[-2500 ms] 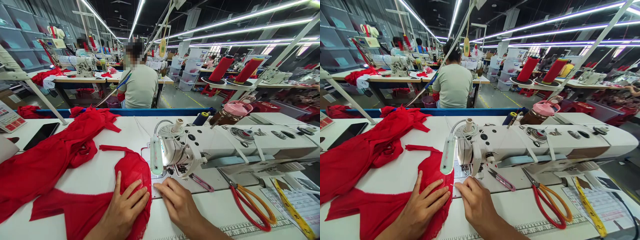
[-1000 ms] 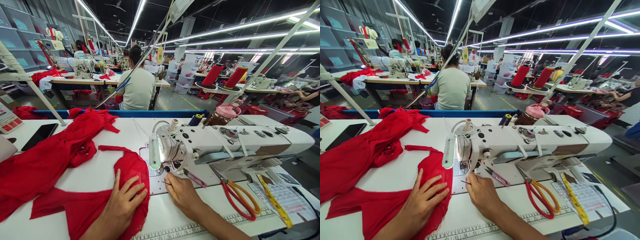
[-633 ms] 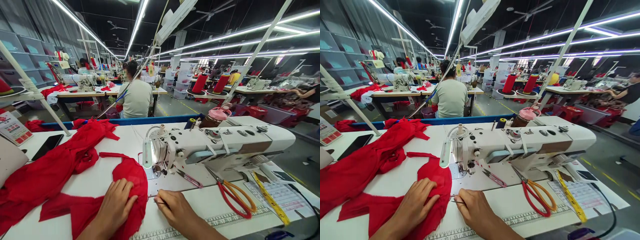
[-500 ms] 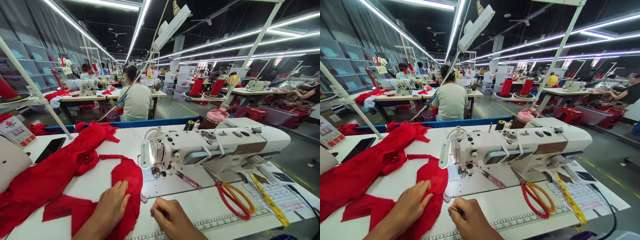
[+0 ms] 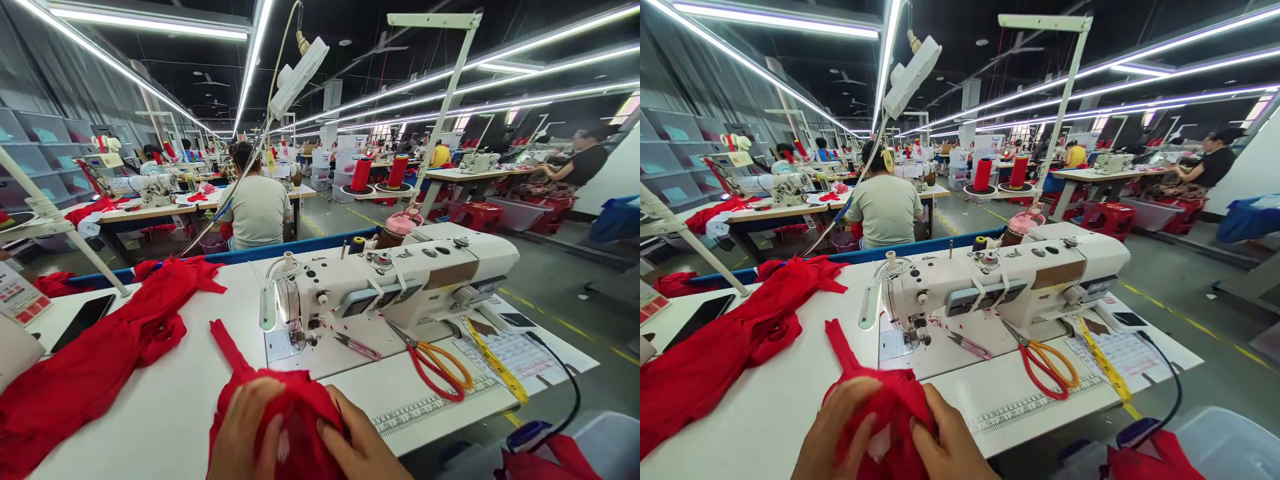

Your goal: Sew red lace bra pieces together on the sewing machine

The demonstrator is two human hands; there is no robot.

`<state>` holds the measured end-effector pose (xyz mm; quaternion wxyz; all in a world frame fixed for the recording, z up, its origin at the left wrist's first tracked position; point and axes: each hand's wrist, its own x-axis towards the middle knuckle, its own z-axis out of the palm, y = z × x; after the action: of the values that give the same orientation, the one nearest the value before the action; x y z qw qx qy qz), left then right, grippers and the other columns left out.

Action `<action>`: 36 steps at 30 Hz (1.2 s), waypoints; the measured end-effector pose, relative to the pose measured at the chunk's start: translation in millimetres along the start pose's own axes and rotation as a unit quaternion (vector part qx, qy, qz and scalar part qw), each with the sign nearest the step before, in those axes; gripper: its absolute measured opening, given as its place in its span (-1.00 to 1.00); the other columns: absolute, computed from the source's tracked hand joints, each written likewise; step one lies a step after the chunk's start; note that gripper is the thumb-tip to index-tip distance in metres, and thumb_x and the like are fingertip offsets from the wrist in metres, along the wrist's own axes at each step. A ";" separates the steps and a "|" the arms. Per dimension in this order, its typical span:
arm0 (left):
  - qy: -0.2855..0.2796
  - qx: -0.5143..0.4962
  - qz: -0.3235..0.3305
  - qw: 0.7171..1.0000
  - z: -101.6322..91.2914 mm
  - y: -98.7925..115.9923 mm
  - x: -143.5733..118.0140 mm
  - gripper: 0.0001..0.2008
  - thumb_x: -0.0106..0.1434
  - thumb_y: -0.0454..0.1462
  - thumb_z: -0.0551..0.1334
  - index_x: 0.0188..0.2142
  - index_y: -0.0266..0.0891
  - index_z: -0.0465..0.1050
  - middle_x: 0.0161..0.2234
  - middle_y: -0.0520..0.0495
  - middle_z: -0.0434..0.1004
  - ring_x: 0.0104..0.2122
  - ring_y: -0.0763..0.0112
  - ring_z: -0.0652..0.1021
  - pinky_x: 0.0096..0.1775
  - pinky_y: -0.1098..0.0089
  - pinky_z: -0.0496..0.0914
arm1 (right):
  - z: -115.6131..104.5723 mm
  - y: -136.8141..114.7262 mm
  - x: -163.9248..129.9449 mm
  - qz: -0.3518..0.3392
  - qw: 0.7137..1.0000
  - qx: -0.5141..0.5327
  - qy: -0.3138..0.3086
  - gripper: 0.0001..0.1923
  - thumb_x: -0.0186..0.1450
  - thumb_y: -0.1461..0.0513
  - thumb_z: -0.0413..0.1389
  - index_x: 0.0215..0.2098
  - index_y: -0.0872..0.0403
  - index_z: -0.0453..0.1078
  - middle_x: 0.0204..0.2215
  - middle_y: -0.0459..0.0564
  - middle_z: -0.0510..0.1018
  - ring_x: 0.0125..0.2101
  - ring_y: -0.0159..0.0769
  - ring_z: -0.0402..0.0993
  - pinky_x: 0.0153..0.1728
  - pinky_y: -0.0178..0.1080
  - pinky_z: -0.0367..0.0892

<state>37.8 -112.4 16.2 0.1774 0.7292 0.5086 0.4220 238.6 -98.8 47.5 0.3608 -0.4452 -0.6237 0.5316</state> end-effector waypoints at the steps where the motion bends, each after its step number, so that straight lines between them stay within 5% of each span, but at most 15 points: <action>1: -0.035 0.044 0.060 0.997 -5.4 -4.6 13.5 -0.63 0.41 -0.25 0.13 0.18 0.04 0.40 0.17 -0.11 0.48 0.19 0.10 0.46 0.19 0.05 0.40 | -7.4 -5.9 -2.0 -0.001 1.000 -0.006 -0.013 -0.78 0.37 0.09 0.03 -0.15 0.02 0.40 -0.26 -0.04 0.54 -0.19 -0.17 0.46 -0.14 -0.23 0.36; 3: -0.121 0.063 0.111 0.984 -13.3 -10.2 41.7 -0.56 0.36 -0.34 0.13 0.18 0.05 0.41 0.17 -0.07 0.48 0.24 0.08 0.38 0.28 -0.09 0.22 | -22.8 -19.9 -4.4 0.000 0.998 -0.039 -0.046 -0.80 0.39 0.11 0.00 -0.23 0.04 0.37 -0.26 -0.05 0.52 -0.21 -0.21 0.42 -0.16 -0.25 0.35; 5: -0.228 0.007 0.063 0.972 -18.6 -11.3 64.4 -0.70 0.34 -0.32 0.14 0.00 -0.05 0.52 -0.05 -0.05 0.59 0.03 0.17 0.51 0.20 0.06 0.31 | -40.1 -32.5 -4.6 0.015 0.993 -0.090 -0.071 -0.79 0.41 0.10 -0.01 -0.26 0.04 0.35 -0.32 -0.09 0.49 -0.30 -0.26 0.37 -0.26 -0.28 0.31; 7: -0.297 -0.047 -0.008 0.954 -25.2 -10.2 78.6 -0.81 0.36 -0.21 0.16 -0.12 -0.13 0.53 -0.35 0.03 0.53 -0.31 0.34 0.50 -0.13 0.33 0.44 | -59.6 -40.7 -2.5 0.028 0.986 -0.155 -0.063 -0.80 0.42 0.10 -0.01 -0.18 0.04 0.35 -0.38 -0.12 0.44 -0.38 -0.30 0.30 -0.36 -0.30 0.23; 9: -0.342 -0.090 -0.082 0.932 -35.3 -9.0 85.7 -0.70 0.40 -0.04 0.13 -0.08 -0.15 0.48 -0.52 0.14 0.29 -0.52 0.46 0.30 -0.45 0.47 0.25 | -79.7 -43.9 2.5 0.021 0.975 -0.215 -0.047 -0.81 0.40 0.12 0.02 -0.15 0.05 0.37 -0.39 -0.12 0.41 -0.39 -0.31 0.24 -0.38 -0.30 0.16; 13: -0.439 -0.169 -0.178 0.865 -58.1 -7.1 90.0 -0.51 0.36 0.17 0.10 -0.35 -0.21 0.36 -0.47 0.13 0.15 -0.50 0.50 0.15 -0.49 0.48 0.06 | -108.0 -40.1 19.1 0.034 0.967 -0.220 -0.121 -0.74 0.35 0.07 0.09 -0.35 0.09 0.39 -0.49 -0.14 0.32 -0.45 -0.37 0.16 -0.42 -0.32 0.10; 16: -0.457 -0.179 -0.200 0.848 -68.8 -4.3 89.1 -0.48 0.29 0.19 0.17 -0.45 -0.21 0.25 -0.45 0.12 0.15 -0.46 0.49 0.16 -0.46 0.49 0.06 | -112.5 -33.0 32.3 0.069 0.964 -0.197 -0.164 -0.66 0.32 -0.01 0.10 -0.35 0.11 0.41 -0.54 -0.18 0.27 -0.52 -0.43 0.11 -0.52 -0.36 0.07; 21: -0.430 -0.189 -0.257 0.845 -74.8 -0.9 82.1 -0.59 0.25 0.08 0.21 -0.44 -0.20 0.26 -0.42 0.11 0.21 -0.43 0.48 0.22 -0.42 0.51 0.07 | -105.6 -19.3 44.4 0.110 0.951 -0.200 -0.208 -0.79 0.26 0.11 0.08 -0.28 0.06 0.44 -0.61 -0.25 0.19 -0.66 -0.49 -0.04 -0.68 -0.40 -0.11; 26: -0.431 -0.175 -0.250 0.849 -79.8 -9.9 81.0 -0.60 0.25 0.04 0.24 -0.47 -0.21 0.29 -0.48 0.14 0.19 -0.48 0.50 0.20 -0.45 0.50 0.05 | -101.1 -20.7 44.9 0.049 0.945 -0.257 -0.197 -0.91 0.18 0.24 0.12 -0.38 0.07 0.46 -0.59 -0.21 0.34 -0.56 -0.44 0.19 -0.55 -0.40 0.13; 28: -0.403 -0.135 -0.215 0.880 -89.4 -16.8 82.9 -0.63 0.30 -0.02 0.24 -0.48 -0.22 0.33 -0.49 0.12 0.24 -0.48 0.49 0.23 -0.44 0.49 0.08 | -102.1 -28.9 41.9 0.008 0.941 -0.297 -0.162 -0.91 0.21 0.27 0.13 -0.37 0.07 0.49 -0.52 -0.14 0.44 -0.46 -0.36 0.31 -0.41 -0.34 0.24; 30: -0.308 -0.005 -0.111 0.945 -104.0 -25.0 82.0 -0.71 0.36 -0.10 0.19 -0.42 -0.20 0.45 -0.47 0.08 0.36 -0.48 0.45 0.33 -0.41 0.47 0.15 | -105.1 -38.3 36.8 -0.060 0.928 -0.354 -0.096 -0.81 0.29 0.32 0.05 -0.25 0.07 0.52 -0.34 -0.02 0.55 -0.31 -0.24 0.41 -0.26 -0.25 0.29; 32: -0.150 0.185 0.055 0.970 -118.7 -33.9 74.0 -0.74 0.43 -0.21 0.09 -0.23 -0.11 0.56 -0.40 0.02 0.50 -0.44 0.37 0.45 -0.36 0.43 0.24 | -109.0 -44.0 29.8 -0.186 0.878 -0.440 -0.009 -0.64 0.34 0.41 -0.07 -0.08 0.05 0.50 -0.14 0.08 0.57 -0.16 -0.17 0.44 -0.18 -0.20 0.32; 34: -0.022 0.334 0.197 0.922 -126.2 -43.0 57.2 -0.62 0.45 -0.35 0.00 0.01 0.00 0.54 -0.29 -0.02 0.59 -0.35 0.30 0.54 -0.29 0.38 0.31 | -111.8 -41.3 21.2 -0.323 0.786 -0.524 0.051 -0.53 0.35 0.48 -0.13 0.04 0.05 0.46 -0.06 0.12 0.56 -0.08 -0.15 0.45 -0.18 -0.19 0.36; 36: 0.020 0.413 0.281 0.866 -121.9 -51.5 33.5 -0.49 0.43 -0.48 -0.05 0.13 0.02 0.46 -0.21 -0.02 0.63 -0.24 0.26 0.59 -0.17 0.32 0.36 | -111.5 -27.9 11.6 -0.399 0.713 -0.573 0.057 -0.53 0.36 0.50 -0.13 0.08 0.08 0.43 -0.08 0.13 0.56 -0.07 -0.14 0.45 -0.20 -0.20 0.39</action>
<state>-85.5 -81.7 66.2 -0.2764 0.8393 0.4136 0.2193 332.8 -50.9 94.1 0.2495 -0.3053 -0.9070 -0.1480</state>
